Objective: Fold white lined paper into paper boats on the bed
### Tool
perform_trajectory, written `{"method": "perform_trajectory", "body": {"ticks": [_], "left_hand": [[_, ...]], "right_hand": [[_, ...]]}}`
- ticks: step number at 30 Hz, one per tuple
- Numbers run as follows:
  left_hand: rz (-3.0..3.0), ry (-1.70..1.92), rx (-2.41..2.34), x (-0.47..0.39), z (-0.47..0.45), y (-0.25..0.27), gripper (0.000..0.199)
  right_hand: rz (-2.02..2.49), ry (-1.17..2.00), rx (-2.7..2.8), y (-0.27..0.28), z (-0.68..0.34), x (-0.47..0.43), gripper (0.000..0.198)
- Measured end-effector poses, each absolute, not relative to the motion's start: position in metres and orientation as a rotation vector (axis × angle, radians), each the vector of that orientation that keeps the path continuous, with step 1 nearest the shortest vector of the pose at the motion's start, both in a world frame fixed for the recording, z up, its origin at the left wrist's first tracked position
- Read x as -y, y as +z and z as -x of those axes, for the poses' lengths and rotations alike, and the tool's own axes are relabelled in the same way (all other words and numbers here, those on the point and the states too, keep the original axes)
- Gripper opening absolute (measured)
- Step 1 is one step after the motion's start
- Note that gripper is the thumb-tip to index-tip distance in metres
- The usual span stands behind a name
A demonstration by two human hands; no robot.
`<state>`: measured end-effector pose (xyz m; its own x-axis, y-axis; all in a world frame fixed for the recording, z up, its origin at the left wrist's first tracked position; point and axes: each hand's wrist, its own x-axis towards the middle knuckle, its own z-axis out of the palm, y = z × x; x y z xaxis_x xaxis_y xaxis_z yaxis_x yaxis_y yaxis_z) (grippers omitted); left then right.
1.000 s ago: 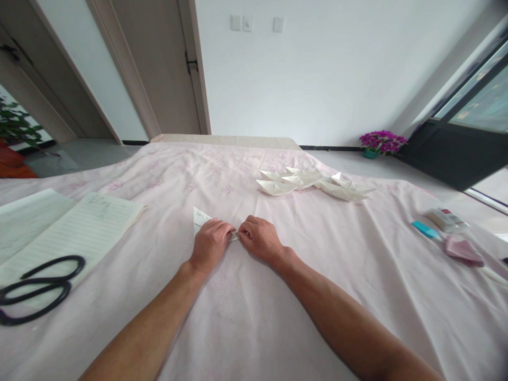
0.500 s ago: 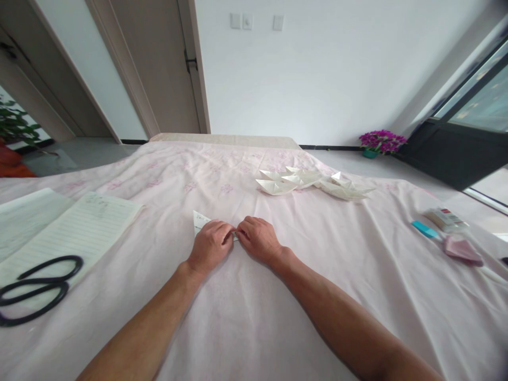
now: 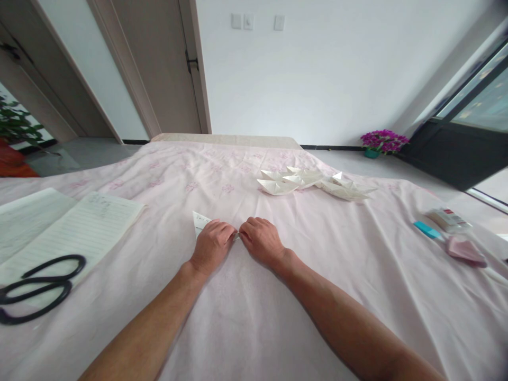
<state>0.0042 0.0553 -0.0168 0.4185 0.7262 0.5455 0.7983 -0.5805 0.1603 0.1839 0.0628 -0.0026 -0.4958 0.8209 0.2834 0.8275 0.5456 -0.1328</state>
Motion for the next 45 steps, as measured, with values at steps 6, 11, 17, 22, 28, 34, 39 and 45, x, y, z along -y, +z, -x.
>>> {"method": "perform_trajectory", "body": {"ticks": [6,11,17,22,28,34,39,45], "left_hand": [[2.57,-0.868,1.431,-0.053,-0.004,-0.014,0.013],[2.592,-0.857,1.442,-0.052,-0.005,-0.013,0.013],[2.62,-0.826,1.404,-0.049,-0.004,-0.011,0.012],[2.601,-0.717,1.345,-0.045,-0.006,-0.014,0.014],[2.531,-0.529,1.38,-0.035,-0.015,-0.017,0.024],[2.584,-0.403,1.409,-0.03,-0.019,-0.008,0.024],[2.613,-0.357,1.428,-0.027,-0.02,-0.002,0.023],[2.603,-0.357,1.427,-0.026,-0.023,-0.003,0.025]], "right_hand": [[1.367,-0.11,2.557,-0.004,-0.183,-0.064,0.018],[1.337,-0.114,2.593,-0.005,-0.183,-0.064,0.012],[1.236,-0.129,2.624,-0.003,-0.186,-0.061,0.016],[1.206,-0.083,2.632,-0.001,-0.189,-0.057,0.019],[1.199,-0.055,2.655,0.002,-0.188,-0.052,0.016],[1.273,-0.093,2.644,0.004,-0.186,-0.049,0.015],[1.343,-0.127,2.629,0.005,-0.185,-0.049,0.016],[1.312,-0.142,2.632,0.004,-0.186,-0.047,0.014]]}}
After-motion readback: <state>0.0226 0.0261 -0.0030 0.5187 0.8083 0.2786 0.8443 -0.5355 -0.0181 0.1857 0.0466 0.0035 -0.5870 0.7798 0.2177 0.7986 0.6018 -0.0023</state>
